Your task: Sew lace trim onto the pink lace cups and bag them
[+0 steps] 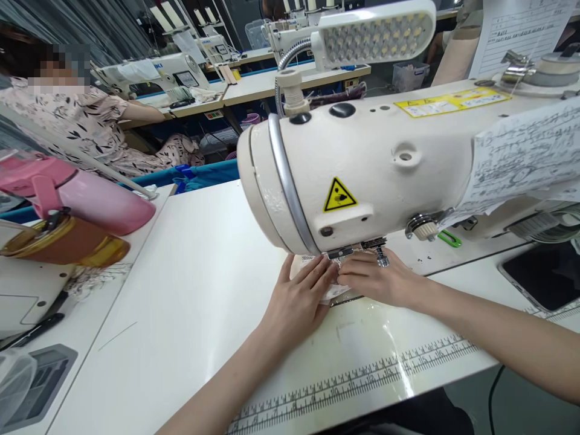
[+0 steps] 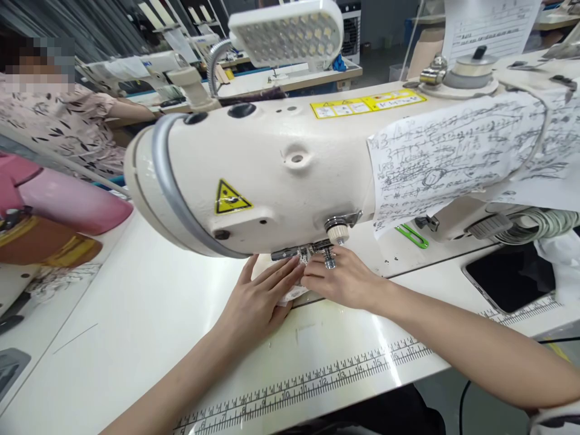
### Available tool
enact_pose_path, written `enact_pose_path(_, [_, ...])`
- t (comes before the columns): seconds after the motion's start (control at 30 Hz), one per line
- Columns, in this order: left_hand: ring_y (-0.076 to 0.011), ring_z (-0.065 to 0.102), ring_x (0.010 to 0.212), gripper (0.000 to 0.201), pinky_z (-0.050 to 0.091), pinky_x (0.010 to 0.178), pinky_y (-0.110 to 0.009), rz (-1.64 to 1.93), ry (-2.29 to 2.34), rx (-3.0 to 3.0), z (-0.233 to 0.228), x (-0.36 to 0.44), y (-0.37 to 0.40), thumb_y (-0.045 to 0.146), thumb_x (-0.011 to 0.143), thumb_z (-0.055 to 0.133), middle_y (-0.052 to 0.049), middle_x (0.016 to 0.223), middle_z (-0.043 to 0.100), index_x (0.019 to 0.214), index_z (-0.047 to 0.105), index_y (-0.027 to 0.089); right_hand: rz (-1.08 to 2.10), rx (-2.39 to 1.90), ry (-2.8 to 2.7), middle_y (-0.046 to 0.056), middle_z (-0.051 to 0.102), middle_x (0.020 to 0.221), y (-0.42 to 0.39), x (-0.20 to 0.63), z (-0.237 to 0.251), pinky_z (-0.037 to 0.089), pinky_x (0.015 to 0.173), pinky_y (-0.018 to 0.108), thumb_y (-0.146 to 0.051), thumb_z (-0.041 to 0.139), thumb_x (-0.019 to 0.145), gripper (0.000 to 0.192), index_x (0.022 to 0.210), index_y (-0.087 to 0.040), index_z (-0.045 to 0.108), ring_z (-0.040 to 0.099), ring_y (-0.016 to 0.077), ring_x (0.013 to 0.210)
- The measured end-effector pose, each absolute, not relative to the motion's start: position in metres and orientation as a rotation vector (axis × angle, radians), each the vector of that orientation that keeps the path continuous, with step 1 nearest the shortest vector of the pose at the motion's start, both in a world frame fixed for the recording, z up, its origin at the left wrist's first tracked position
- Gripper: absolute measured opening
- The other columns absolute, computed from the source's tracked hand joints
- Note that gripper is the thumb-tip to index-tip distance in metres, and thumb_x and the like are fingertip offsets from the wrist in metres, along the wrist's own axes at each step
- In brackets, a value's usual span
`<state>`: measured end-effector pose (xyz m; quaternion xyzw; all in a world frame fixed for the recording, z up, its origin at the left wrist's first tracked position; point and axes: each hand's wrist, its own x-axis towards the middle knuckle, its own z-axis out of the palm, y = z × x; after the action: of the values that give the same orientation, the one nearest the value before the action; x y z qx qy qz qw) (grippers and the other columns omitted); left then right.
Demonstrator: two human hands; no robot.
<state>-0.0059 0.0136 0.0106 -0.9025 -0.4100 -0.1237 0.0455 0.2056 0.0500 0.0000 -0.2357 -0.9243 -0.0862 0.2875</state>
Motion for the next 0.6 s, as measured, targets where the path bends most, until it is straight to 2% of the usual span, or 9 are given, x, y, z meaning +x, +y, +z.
enact_pose_path(0.27, [-0.0239,0.054,0.120,0.045,0.017,0.114,-0.056,-0.372,-1.292,-2.709,0.008,-0.002,0.013,0.019,0.088,0.042,-0.008,0.131,0.057,0.132,0.049,0.018,-0.118,-0.598,-2.535,-0.003,0.061,0.078,0.062,0.210,-0.007,0.029,0.056,0.029,-0.005,0.045,0.085,0.018,0.076,-0.016,0.056,0.054,0.0117,0.071])
enact_pose_path(0.43, [-0.0246,0.055,0.119,0.042,0.020,0.112,-0.056,-0.358,-1.323,-2.677,0.007,0.001,0.013,0.021,0.091,0.042,-0.009,0.131,0.057,0.132,0.050,0.018,-0.127,-0.665,-2.507,-0.002,0.065,0.081,0.063,0.212,-0.006,0.028,0.054,0.030,-0.006,0.042,0.087,0.024,0.074,-0.016,0.059,0.056,0.0118,0.067])
enact_pose_path(0.6, [-0.0221,0.052,0.122,0.040,0.012,0.116,-0.050,-0.412,-1.176,-2.681,0.003,0.000,0.012,0.016,0.091,0.044,-0.008,0.132,0.056,0.129,0.052,0.014,-0.190,-0.655,-2.440,-0.001,0.068,0.088,0.062,0.212,-0.003,0.032,0.059,0.030,-0.011,0.040,0.092,0.027,0.080,-0.017,0.064,0.058,0.0118,0.067])
